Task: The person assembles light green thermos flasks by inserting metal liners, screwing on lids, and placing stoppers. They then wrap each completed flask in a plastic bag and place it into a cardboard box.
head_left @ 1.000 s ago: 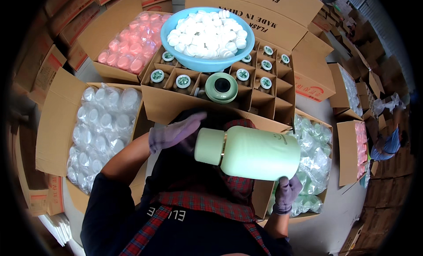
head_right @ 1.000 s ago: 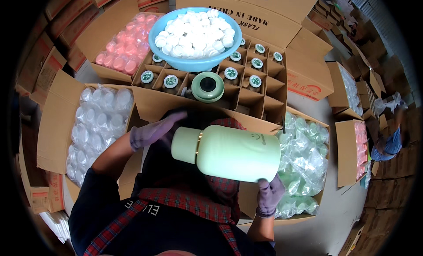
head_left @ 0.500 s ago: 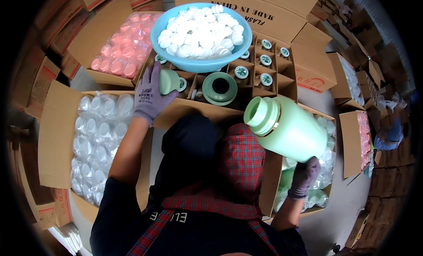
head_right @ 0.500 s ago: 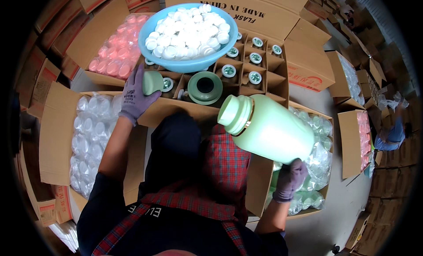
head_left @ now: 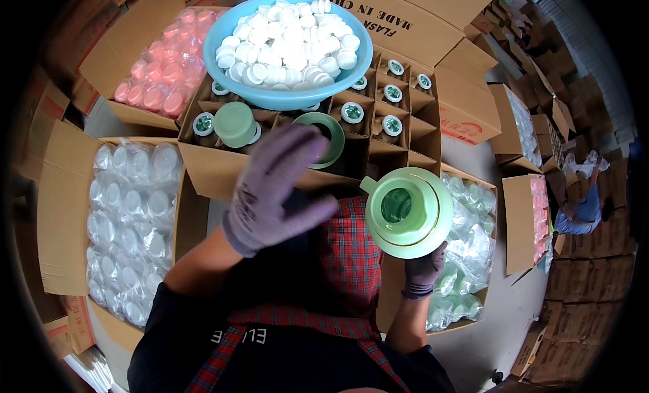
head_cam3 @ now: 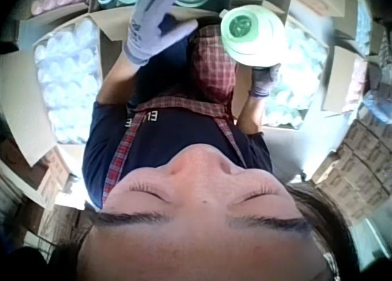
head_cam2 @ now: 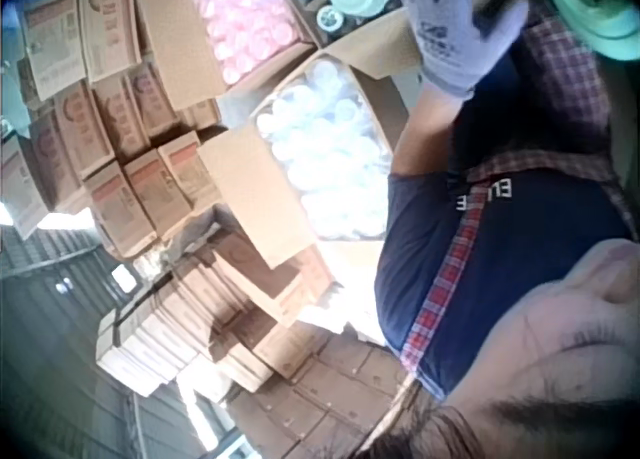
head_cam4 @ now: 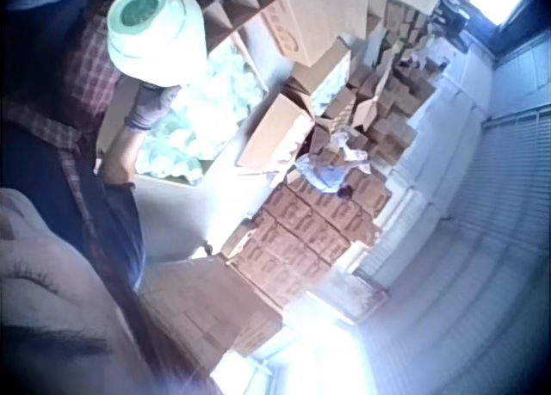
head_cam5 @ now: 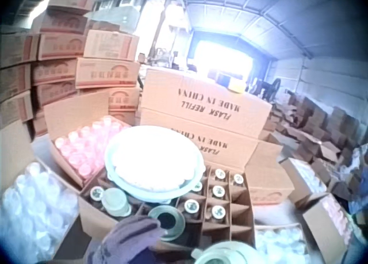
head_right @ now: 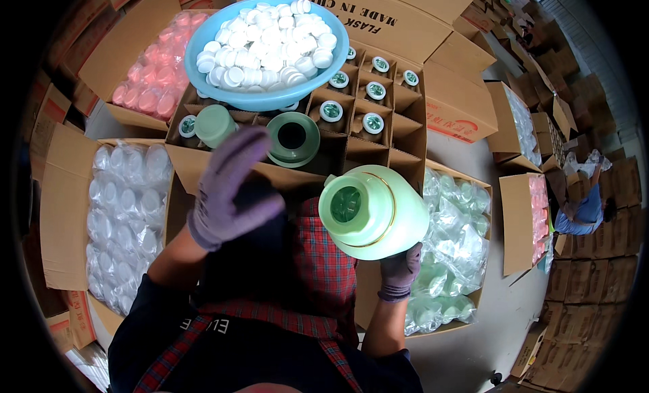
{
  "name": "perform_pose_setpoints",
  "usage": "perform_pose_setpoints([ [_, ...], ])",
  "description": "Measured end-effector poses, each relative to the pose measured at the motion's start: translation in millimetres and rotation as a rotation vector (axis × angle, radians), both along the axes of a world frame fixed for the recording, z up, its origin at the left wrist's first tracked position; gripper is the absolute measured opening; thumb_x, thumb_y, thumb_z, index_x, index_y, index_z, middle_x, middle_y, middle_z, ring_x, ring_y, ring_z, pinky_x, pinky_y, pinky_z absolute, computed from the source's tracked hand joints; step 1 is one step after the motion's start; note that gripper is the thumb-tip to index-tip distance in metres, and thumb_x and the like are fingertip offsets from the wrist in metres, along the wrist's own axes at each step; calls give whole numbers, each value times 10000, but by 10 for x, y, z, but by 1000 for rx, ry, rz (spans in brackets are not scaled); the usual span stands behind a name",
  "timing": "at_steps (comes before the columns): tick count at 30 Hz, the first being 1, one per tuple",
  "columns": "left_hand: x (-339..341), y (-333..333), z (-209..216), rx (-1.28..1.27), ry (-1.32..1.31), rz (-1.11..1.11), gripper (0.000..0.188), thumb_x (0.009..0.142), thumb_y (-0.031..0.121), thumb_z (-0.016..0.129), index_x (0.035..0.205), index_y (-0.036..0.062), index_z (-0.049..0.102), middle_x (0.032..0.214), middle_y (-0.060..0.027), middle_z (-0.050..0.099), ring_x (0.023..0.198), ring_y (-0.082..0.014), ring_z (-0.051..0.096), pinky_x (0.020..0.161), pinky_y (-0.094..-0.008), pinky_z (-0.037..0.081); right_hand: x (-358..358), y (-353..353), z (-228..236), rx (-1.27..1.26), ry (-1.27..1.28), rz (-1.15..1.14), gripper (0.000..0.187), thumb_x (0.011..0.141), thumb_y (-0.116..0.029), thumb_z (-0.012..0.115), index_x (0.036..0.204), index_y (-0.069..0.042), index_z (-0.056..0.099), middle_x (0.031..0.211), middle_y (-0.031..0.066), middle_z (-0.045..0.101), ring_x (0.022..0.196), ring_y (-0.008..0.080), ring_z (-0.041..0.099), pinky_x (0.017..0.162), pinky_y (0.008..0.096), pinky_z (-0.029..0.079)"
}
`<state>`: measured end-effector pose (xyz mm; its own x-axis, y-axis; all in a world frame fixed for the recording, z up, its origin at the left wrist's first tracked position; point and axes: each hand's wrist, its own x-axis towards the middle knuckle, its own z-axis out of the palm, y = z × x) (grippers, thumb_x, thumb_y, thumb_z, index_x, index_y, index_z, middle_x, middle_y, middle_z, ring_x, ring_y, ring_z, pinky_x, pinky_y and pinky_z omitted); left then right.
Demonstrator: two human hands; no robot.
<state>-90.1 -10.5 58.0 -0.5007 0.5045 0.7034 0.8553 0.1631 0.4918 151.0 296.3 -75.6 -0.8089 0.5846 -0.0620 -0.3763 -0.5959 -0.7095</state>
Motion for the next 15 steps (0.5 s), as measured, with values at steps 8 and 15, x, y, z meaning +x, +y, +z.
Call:
perform_pose_setpoints([
  [8,-148,237,370,94,-162,-209,702,762,396,808,1332,50,589,1284,-170,597,1202,-337,570,1049,-469,442,94,-15,-136,66,-66,13,622,1008,-416,542,1501,-78,371,1504,97,449,1381,289,427,1149,463,343],
  [15,583,874,339,193,-192,-423,938,649,354,922,1418,67,467,1386,-240,514,1244,-444,548,1010,-472,489,-59,-331,27,91,-97,113,607,1017,-382,506,1510,-67,346,1492,128,458,1363,288,455,1131,441,385],
])
